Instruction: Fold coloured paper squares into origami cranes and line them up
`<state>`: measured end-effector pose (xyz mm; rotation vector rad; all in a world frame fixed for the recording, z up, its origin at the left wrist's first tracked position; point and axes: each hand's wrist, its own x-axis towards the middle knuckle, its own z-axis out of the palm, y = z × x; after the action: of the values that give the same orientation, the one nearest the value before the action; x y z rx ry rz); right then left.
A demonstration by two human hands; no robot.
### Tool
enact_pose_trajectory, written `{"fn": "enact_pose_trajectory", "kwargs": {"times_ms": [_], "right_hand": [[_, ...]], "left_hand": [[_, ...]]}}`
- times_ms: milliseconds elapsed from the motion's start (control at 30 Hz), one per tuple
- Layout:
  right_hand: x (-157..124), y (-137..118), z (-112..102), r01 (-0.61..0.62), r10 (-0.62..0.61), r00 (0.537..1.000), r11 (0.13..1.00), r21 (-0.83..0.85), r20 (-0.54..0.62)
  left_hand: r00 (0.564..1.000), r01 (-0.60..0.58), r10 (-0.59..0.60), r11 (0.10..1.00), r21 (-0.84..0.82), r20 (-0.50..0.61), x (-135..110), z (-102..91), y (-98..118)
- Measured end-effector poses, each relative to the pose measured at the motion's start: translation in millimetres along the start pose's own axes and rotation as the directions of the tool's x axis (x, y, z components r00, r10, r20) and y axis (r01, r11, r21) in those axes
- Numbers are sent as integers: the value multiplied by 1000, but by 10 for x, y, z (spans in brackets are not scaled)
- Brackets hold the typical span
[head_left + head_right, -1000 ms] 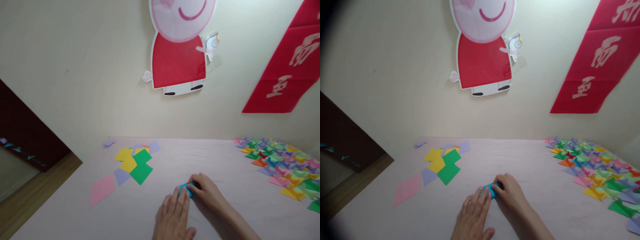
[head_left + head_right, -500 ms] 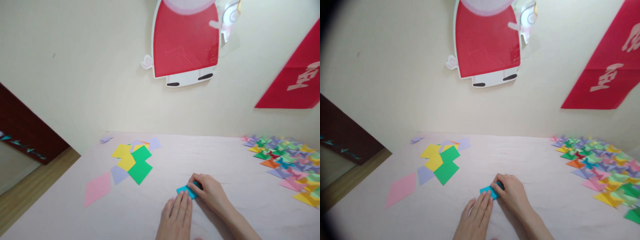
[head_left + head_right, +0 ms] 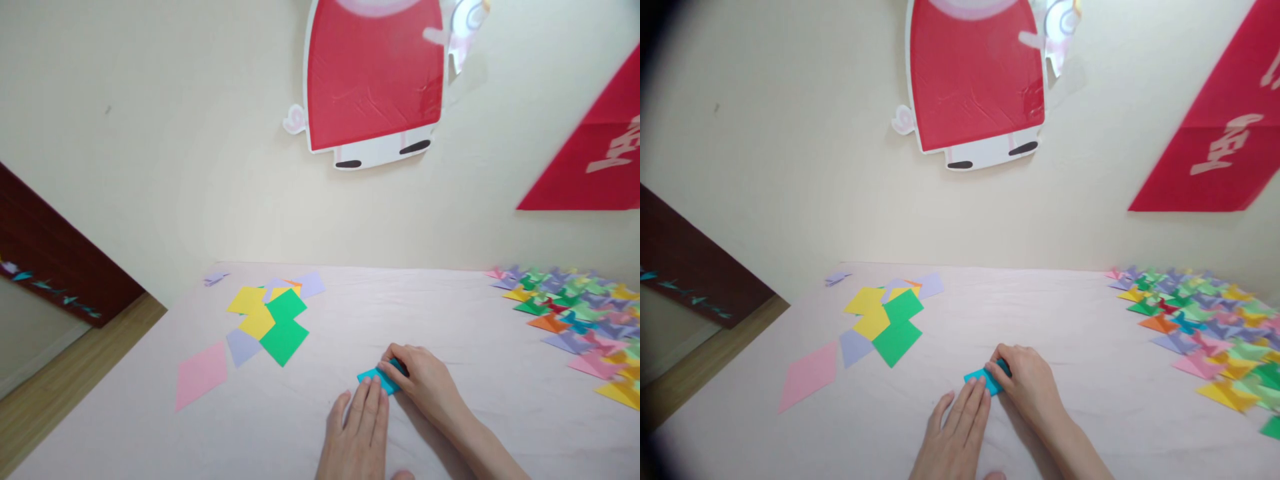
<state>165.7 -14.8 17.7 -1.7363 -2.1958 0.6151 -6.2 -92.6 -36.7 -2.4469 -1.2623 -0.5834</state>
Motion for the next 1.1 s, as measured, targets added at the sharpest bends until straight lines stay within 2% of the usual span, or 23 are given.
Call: {"fn": "enact_pose_trajectory", "kwargs": {"times_ms": [267,333,500,633,700,867,1100], "right_hand": [[-13,58,97,30,-30,998,999,-13,-61],[-22,91,143,42,-43,995,999,-10,-90],[-110,107,239,161,-143,961,986,54,-238],[-232,47,268,232,-213,937,972,38,-275],[-285,31,287,228,-206,928,973,36,-309],[-342,74,361,222,-170,913,970,103,-372],[-252,120,354,108,-6,937,957,271,-351]], "left_hand": [[996,20,-14,998,-64,89,28,-13,14],[989,37,-22,994,-100,145,49,-38,17],[929,128,-36,965,-227,369,164,-194,5],[874,201,-32,932,-300,486,245,-313,-7],[861,226,-40,923,-311,507,259,-351,-13],[862,245,-50,912,-329,504,240,-393,-27],[852,240,-35,913,-330,523,213,-393,-47]]}}
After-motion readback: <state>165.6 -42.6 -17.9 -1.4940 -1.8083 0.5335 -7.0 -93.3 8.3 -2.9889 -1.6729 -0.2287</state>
